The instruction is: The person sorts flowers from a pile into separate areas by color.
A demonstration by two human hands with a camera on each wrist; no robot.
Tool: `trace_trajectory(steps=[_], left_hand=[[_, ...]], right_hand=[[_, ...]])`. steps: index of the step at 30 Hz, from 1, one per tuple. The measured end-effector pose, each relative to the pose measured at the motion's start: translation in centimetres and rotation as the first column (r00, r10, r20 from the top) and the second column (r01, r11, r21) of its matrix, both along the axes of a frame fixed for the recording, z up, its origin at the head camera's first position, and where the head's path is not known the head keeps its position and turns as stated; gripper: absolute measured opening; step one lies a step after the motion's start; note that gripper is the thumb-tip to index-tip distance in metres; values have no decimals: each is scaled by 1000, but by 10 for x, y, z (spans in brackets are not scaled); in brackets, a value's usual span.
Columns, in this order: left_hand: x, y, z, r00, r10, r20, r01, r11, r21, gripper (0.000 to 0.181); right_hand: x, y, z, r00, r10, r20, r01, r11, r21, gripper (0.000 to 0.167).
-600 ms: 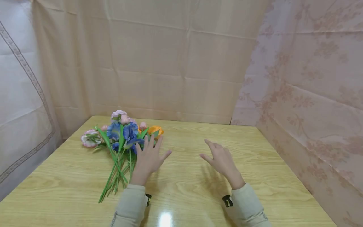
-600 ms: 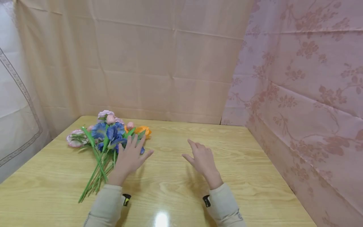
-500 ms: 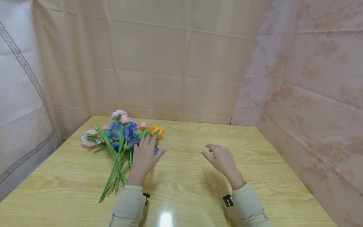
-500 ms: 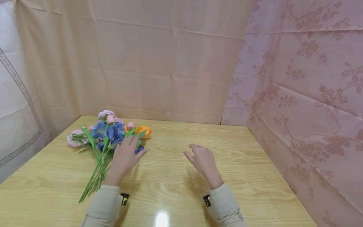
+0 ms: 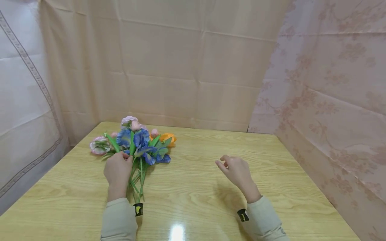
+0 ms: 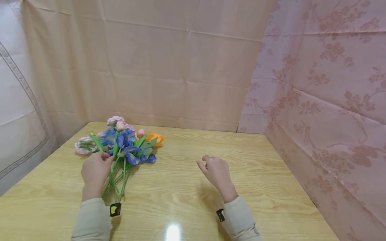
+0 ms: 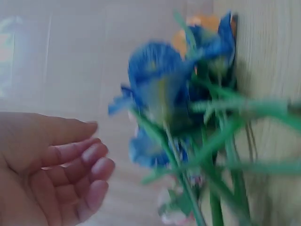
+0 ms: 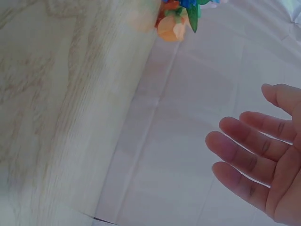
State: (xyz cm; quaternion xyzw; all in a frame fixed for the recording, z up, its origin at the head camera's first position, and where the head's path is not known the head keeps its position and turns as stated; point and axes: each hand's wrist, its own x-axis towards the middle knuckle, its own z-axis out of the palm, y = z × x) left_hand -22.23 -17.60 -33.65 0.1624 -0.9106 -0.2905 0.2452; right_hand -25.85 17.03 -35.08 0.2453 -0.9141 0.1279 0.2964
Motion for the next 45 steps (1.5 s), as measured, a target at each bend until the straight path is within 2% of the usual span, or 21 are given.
trace_trajectory(steps=[3, 6, 11, 16, 23, 30, 34, 40, 45], left_hand=[[3, -16, -5, 993, 5, 119, -12, 999, 51, 20], [4, -25, -11, 979, -38, 202, 22, 996, 82, 22], [0, -29, -21, 970, -90, 225, 64, 991, 121, 25], [-3, -28, -28, 966, -89, 242, 50, 985, 164, 22], [-5, -29, -32, 961, -87, 263, 50, 989, 142, 21], [-4, -32, -35, 979, -105, 175, 86, 990, 113, 13], [-1, -32, -33, 991, -81, 107, 72, 994, 83, 17], [2, -28, -21, 997, -77, 9, 77, 997, 8, 31], [5, -15, -5, 994, -107, 5, 107, 994, 24, 18]], right_hand=[[1, 0, -2, 999, -25, 33, 25, 1000, 13, 22], [1, -1, -3, 997, -45, 65, 43, 999, 28, 23], [1, -3, -5, 995, -38, 92, 35, 999, 37, 23], [2, -4, -5, 992, -39, 119, 35, 999, 39, 23], [2, -5, -4, 991, -27, 131, 21, 999, 43, 23], [2, -6, -5, 989, -32, 143, 25, 998, 51, 23], [3, -6, -5, 988, -39, 148, 30, 998, 60, 23], [4, -8, -5, 983, -43, 179, 33, 998, 59, 25], [6, -10, -6, 979, -37, 199, 26, 998, 57, 26]])
